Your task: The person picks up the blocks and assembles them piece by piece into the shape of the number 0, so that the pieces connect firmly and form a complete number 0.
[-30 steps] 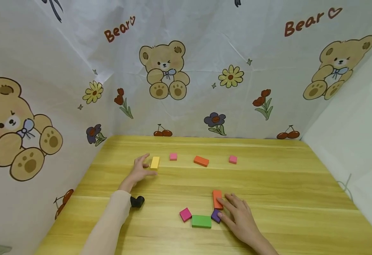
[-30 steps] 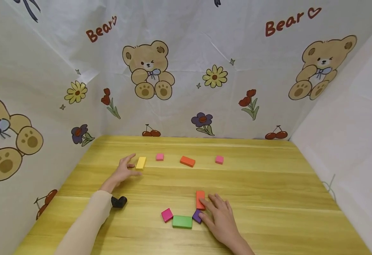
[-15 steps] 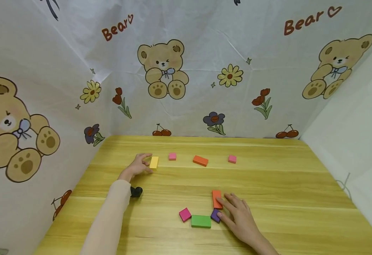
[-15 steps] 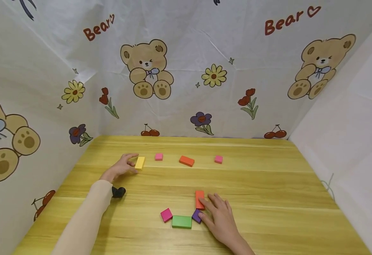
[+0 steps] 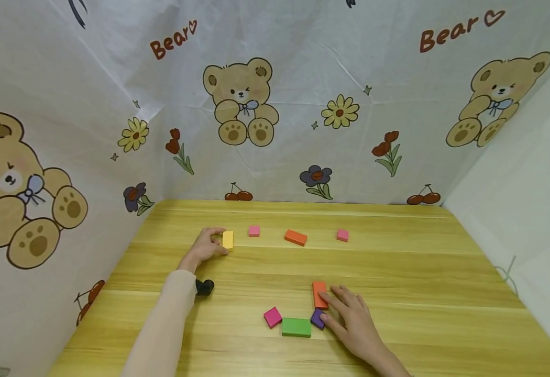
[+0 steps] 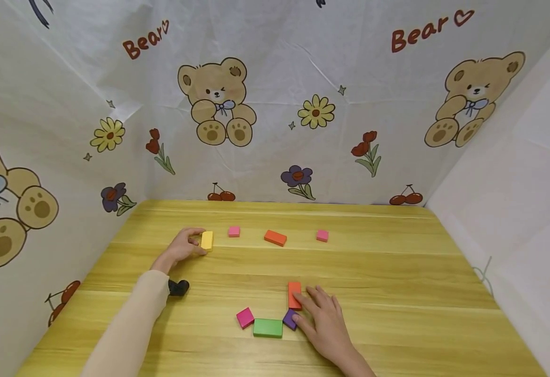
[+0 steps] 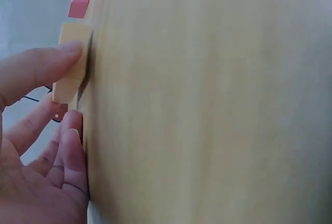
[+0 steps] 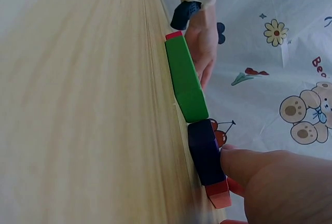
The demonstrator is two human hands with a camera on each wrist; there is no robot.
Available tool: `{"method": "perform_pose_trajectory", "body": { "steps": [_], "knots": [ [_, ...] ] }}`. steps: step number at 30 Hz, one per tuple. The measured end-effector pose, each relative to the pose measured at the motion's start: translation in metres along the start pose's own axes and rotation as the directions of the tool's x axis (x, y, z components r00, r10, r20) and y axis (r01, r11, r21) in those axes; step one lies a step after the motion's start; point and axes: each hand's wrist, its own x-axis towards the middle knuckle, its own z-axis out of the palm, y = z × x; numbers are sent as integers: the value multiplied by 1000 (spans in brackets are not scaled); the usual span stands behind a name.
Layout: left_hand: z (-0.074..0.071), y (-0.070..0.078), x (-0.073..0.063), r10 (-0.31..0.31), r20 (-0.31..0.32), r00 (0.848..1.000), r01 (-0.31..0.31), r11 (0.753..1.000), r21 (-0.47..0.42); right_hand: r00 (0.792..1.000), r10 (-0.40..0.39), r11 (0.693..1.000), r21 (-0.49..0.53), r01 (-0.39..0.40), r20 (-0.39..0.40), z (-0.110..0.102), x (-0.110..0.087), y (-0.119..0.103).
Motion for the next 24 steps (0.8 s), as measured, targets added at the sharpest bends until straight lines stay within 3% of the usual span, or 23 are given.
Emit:
{"method": "perform_pose_trajectory", "body": {
  "steps": [5,10,24],
  "knots": [
    [6,-6,-3,8,-51,999,-14,992,-124,1000,3,1000,-2,-3,5,0,-1,1],
    [14,-4,-11,-1,-47,999,-9,978,-210,1000,3,1000,2,-3,5,0,-1,1],
    [56,16,-52,54,50,997,-42,976,-212,1000,6,1000,10,-6,6,-1,1,-1]
  ]
}}
